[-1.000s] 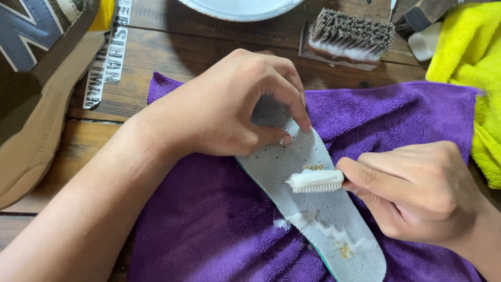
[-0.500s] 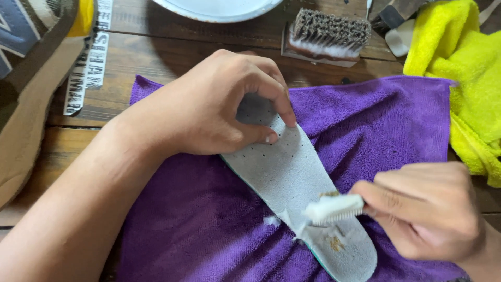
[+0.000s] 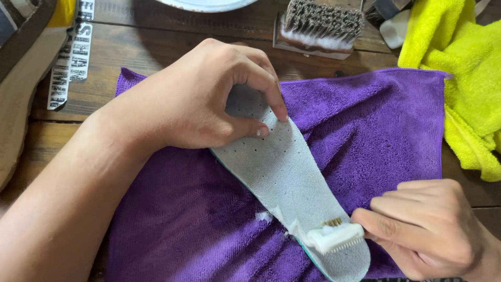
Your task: The person scrubs a shoe insole with a small brush and cleaning solution, then switches to a larger brush to scrub the entire surface. The insole is placed on a purple towel on a wooden table, and the person repeatedly dips the brush into a bowl of water to continue cleaning.
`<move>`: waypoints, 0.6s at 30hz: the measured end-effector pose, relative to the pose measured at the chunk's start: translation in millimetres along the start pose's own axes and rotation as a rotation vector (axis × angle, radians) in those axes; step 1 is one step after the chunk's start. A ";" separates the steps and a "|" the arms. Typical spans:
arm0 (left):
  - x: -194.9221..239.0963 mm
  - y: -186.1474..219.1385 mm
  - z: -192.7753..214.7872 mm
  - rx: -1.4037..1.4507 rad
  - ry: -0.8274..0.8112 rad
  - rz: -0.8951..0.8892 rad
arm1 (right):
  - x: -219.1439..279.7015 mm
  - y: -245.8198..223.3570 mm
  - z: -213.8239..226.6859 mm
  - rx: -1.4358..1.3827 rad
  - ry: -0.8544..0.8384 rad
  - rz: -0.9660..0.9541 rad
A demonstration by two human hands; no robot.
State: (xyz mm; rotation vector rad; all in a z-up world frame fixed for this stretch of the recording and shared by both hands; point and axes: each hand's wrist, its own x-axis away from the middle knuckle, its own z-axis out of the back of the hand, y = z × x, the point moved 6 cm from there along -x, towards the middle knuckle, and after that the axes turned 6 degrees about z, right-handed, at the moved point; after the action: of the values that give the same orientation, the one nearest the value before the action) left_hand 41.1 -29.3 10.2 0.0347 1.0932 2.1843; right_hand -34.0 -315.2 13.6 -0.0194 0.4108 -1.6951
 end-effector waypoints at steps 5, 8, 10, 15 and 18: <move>-0.3 0.8 0.2 0.009 -0.004 -0.014 | 3.1 1.4 0.9 -0.002 0.081 -0.010; -1.7 1.4 0.7 0.011 -0.016 0.005 | 2.8 12.4 3.8 0.039 0.139 -0.084; -1.4 1.3 -0.3 0.014 -0.025 0.036 | 3.0 17.7 6.6 0.075 0.182 -0.133; -3.3 3.2 -0.6 -0.001 -0.033 0.048 | 1.8 17.3 4.5 0.077 0.097 -0.060; -3.9 3.0 -0.1 -0.009 -0.033 0.082 | -0.4 13.2 7.2 0.037 0.038 -0.061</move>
State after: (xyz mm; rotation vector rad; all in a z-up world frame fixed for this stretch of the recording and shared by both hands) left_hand 42.3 -33.0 13.3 0.1126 1.0809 2.2533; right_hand -19.6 -318.1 16.8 0.0277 0.4114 -1.7649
